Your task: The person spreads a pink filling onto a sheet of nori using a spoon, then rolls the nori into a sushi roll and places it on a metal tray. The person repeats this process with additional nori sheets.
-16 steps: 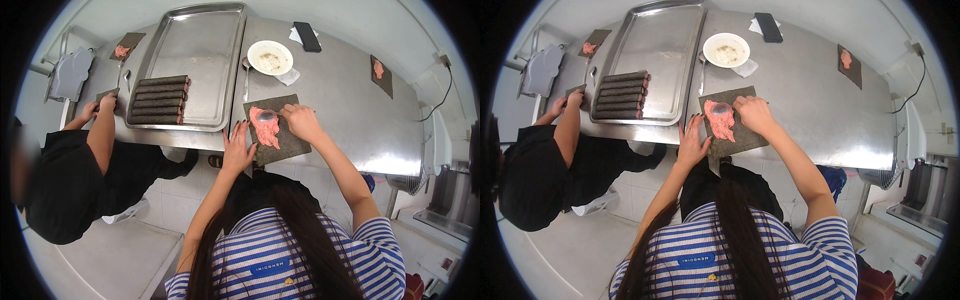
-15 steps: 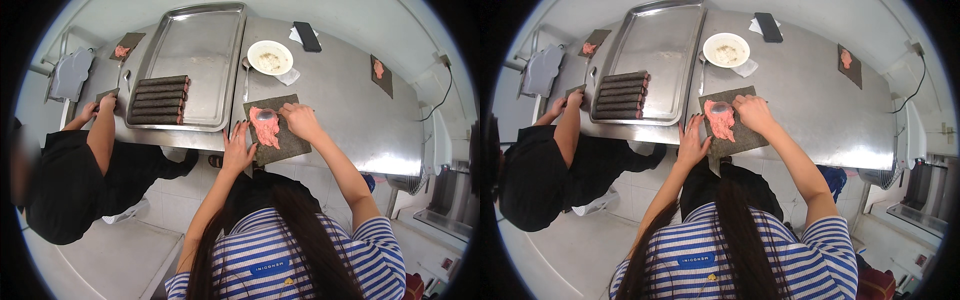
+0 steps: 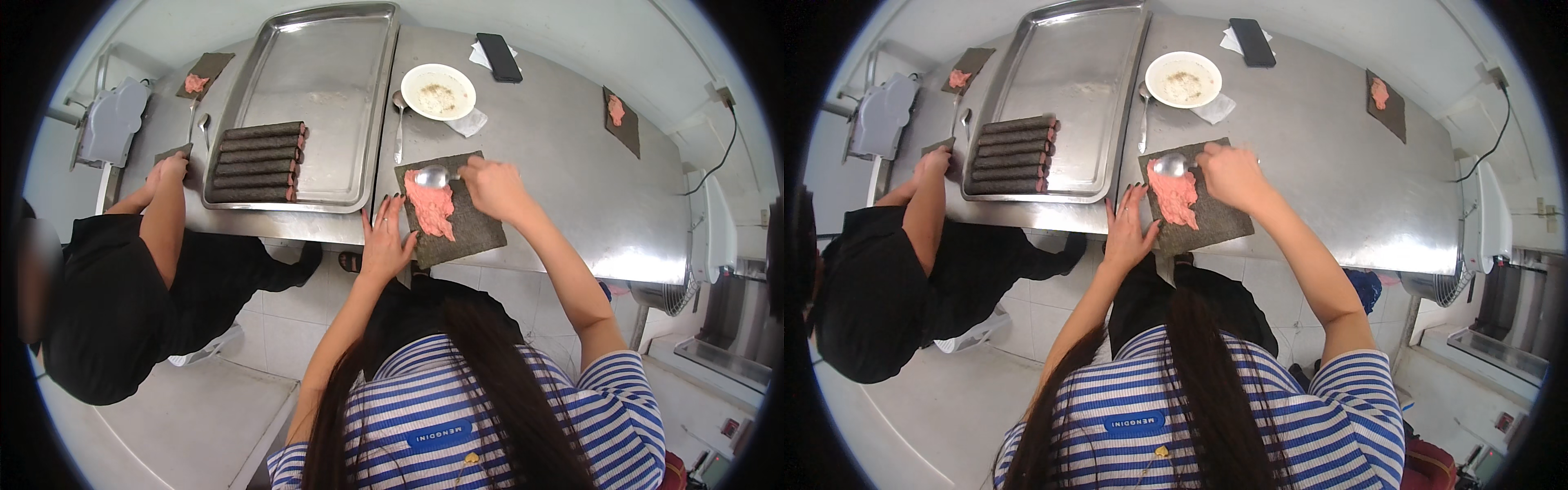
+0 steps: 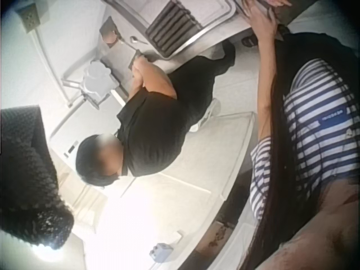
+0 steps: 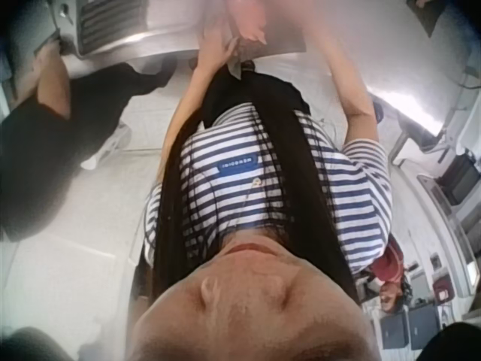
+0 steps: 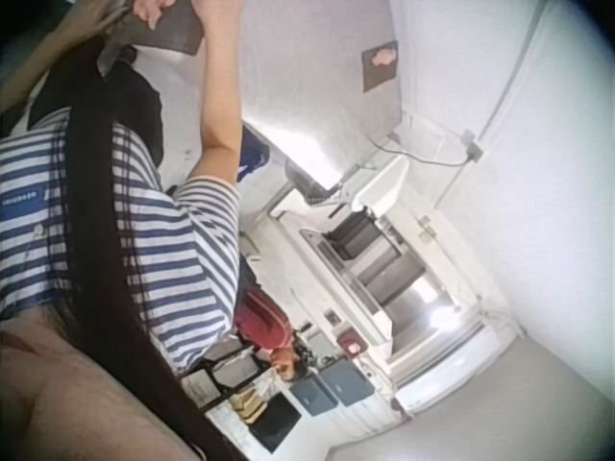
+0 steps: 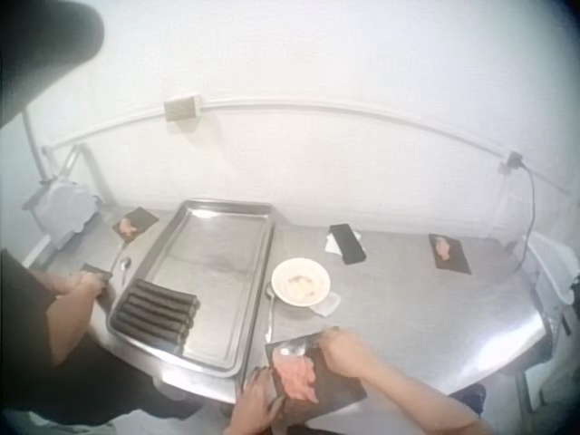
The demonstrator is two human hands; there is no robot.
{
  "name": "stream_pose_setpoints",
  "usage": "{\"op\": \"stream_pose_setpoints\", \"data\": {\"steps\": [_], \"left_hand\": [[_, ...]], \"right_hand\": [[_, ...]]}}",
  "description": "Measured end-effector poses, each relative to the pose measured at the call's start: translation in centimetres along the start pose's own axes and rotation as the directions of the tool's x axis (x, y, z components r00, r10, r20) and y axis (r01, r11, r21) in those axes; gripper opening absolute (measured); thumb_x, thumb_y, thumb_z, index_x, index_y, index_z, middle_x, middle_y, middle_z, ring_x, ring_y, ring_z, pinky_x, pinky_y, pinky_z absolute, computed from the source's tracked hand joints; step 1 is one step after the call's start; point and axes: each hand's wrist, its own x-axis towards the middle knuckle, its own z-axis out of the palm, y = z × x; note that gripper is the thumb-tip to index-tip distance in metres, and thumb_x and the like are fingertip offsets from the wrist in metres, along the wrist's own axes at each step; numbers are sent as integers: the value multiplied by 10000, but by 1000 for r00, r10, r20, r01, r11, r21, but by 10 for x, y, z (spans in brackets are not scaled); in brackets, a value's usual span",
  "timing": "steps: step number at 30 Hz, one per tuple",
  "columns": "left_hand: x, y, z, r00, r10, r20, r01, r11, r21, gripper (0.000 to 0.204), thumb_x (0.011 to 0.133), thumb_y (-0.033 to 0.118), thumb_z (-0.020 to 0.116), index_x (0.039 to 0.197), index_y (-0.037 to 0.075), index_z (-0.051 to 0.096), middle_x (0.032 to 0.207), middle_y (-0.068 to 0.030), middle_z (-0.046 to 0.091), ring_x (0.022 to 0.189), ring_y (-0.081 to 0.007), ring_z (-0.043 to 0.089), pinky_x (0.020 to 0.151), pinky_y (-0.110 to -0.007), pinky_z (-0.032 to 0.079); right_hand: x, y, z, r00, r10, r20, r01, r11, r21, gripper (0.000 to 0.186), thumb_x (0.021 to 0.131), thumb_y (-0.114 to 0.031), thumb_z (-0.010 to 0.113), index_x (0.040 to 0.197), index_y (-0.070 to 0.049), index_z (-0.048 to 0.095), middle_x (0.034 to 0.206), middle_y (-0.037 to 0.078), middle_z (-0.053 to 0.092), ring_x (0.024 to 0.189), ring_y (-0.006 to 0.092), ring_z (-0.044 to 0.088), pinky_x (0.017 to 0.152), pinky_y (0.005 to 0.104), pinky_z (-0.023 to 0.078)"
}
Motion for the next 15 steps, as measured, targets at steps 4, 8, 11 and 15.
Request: {"op": "stream_pose_setpoints", "data": {"steps": [4, 8, 11, 15], "left_hand": [[1, 2, -4, 1000, 0, 32, 2, 998, -62, 820, 810, 178, 650, 1447, 14, 160, 1452, -107, 391, 1399, -326, 266, 1116, -626, 86], [2, 2, -10, 995, 3, 96, 5, 997, -81, 768, 815, 153, 639, 1429, 10, 200, 1448, -120, 367, 1397, -330, 265, 1108, -644, 94], [3, 5, -12, 994, -5, 109, 14, 996, -83, 775, 813, 151, 637, 1434, 12, 194, 1449, -130, 364, 1400, -328, 260, 1110, -641, 91], [2, 3, -11, 994, -9, 110, 18, 996, -83, 785, 805, 145, 636, 1437, 12, 190, 1448, -144, 361, 1402, -327, 257, 1112, -639, 92]], "right_hand": [[-25, -13, 4, 981, -47, 186, 54, 998, -32, 176, 785, -49, 539, 915, -38, 659, 863, 125, 600, 750, 316, 637, 628, 439, 505], [-29, -19, 13, 957, -67, 281, 93, 992, -82, 163, 766, -30, 540, 888, -21, 647, 869, 131, 604, 752, 314, 646, 637, 425, 518], [-31, -18, 15, 941, -99, 325, 137, 986, -96, 149, 760, -28, 547, 876, -18, 639, 869, 131, 607, 749, 307, 651, 632, 410, 526], [-38, -24, 13, 942, -145, 303, 188, 975, -117, 115, 766, -49, 560, 852, -13, 627, 864, 133, 607, 718, 287, 658, 602, 393, 529]]}}
